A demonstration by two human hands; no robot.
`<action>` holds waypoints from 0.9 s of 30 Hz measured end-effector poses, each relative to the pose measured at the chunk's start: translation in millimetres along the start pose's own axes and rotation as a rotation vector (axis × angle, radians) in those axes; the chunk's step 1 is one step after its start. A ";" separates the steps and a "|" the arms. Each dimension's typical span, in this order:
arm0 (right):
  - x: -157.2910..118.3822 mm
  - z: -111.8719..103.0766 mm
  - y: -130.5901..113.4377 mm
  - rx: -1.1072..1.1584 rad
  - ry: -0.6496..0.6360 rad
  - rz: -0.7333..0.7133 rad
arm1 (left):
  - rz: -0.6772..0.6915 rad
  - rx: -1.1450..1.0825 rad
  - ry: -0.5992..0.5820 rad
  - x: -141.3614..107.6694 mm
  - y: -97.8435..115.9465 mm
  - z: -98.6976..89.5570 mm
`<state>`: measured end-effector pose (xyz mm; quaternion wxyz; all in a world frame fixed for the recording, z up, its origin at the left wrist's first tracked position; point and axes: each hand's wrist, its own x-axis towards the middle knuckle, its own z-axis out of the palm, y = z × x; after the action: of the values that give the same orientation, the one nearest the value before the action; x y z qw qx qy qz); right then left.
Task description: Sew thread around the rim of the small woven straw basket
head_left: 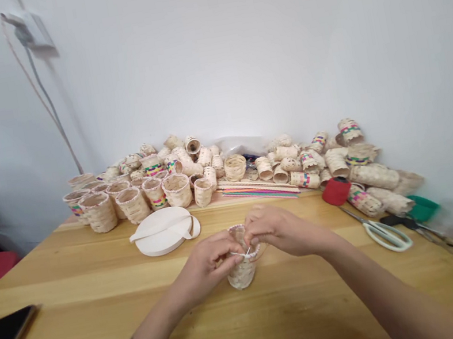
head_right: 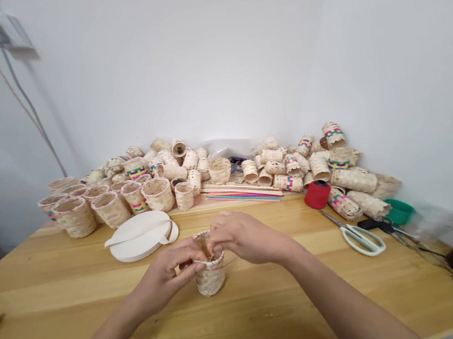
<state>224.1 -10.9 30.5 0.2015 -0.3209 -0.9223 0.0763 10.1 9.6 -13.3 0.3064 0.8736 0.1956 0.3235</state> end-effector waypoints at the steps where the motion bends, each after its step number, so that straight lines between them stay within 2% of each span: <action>1: 2.3 -2.4 0.9 0.017 -0.031 -0.011 | 0.002 -0.002 -0.005 -0.1 -0.4 0.3; 8: 9.9 -2.5 -1.4 0.086 -0.104 -0.001 | -0.007 0.000 0.031 0.7 -3.4 3.0; 13: 13.5 -7.6 -5.1 0.144 -0.109 0.119 | -0.030 -0.020 0.075 1.8 -8.8 1.8; 20: 18.0 -15.9 -13.0 0.150 -0.061 0.305 | -0.043 -0.032 0.073 1.8 -9.0 1.7; 27: 20.8 -7.9 -17.4 0.159 -0.101 0.271 | -0.011 -0.067 0.082 1.6 -8.1 2.0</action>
<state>202.8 -11.4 49.0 0.1677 -0.4212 -0.8705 0.1915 11.5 15.6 -19.2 0.3291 0.8477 0.2017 0.3639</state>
